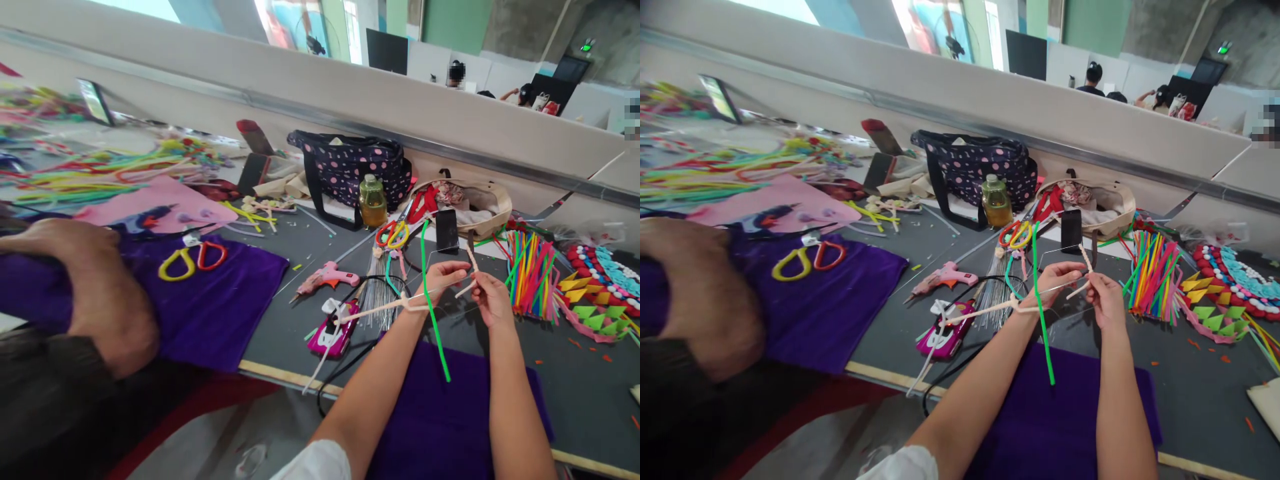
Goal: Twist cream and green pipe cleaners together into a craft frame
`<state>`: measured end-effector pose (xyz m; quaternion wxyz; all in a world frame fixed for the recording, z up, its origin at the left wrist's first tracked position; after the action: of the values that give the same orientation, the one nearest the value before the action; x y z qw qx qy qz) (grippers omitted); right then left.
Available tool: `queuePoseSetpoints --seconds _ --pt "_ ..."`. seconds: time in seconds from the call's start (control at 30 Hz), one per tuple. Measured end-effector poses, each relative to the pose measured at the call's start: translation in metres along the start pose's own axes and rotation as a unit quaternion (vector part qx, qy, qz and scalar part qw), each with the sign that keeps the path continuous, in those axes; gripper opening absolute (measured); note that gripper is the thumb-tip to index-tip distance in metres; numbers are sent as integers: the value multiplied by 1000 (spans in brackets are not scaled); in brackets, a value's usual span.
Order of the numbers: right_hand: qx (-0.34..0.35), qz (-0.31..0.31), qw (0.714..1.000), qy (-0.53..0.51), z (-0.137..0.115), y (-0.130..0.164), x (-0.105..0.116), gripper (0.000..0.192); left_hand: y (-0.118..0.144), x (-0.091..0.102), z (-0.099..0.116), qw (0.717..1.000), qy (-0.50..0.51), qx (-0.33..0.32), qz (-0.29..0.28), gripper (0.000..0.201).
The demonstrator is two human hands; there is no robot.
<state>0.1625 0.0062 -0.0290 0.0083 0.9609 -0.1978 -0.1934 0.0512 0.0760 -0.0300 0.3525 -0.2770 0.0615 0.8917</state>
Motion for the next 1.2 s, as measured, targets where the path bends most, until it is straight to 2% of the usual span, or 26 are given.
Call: queuePoseSetpoints --seconds 0.13,0.23,0.33,0.47,0.63,0.7,0.8,0.97,1.2 --pt "0 -24 998 64 0 8 -18 27 4 -4 4 1000 27 0 -13 32" --pt "11 -53 994 97 -2 12 -27 27 5 -1 6 999 34 5 -1 29" --pt "3 -94 993 73 -2 14 -33 28 5 5 9 999 44 -4 22 28" --pt "-47 -149 987 22 3 16 -35 30 6 8 10 995 89 5 37 34" --pt "-95 -255 962 22 17 26 -53 31 9 9 8 993 108 24 48 39" --pt "-105 -279 955 5 23 30 -61 35 9 9 7 993 107 25 50 39" --pt "-104 -274 956 -22 29 32 -68 33 9 10 6 993 102 27 51 39" --pt "-96 -213 972 11 33 25 -61 25 11 7 8 993 109 24 46 38" --pt "20 -159 974 158 9 14 -42 17 14 5 10 993 105 31 42 34"
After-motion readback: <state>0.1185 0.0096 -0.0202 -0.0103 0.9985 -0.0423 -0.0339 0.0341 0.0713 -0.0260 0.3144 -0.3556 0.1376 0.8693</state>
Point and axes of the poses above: each hand's wrist, its own y-axis away from the middle knuckle, its own x-axis out of the back of the hand, z = x × y, the point moved 7 cm from there along -y, towards the middle knuckle, and after that the axes turned 5 degrees about -z, right-handed, at the moved point
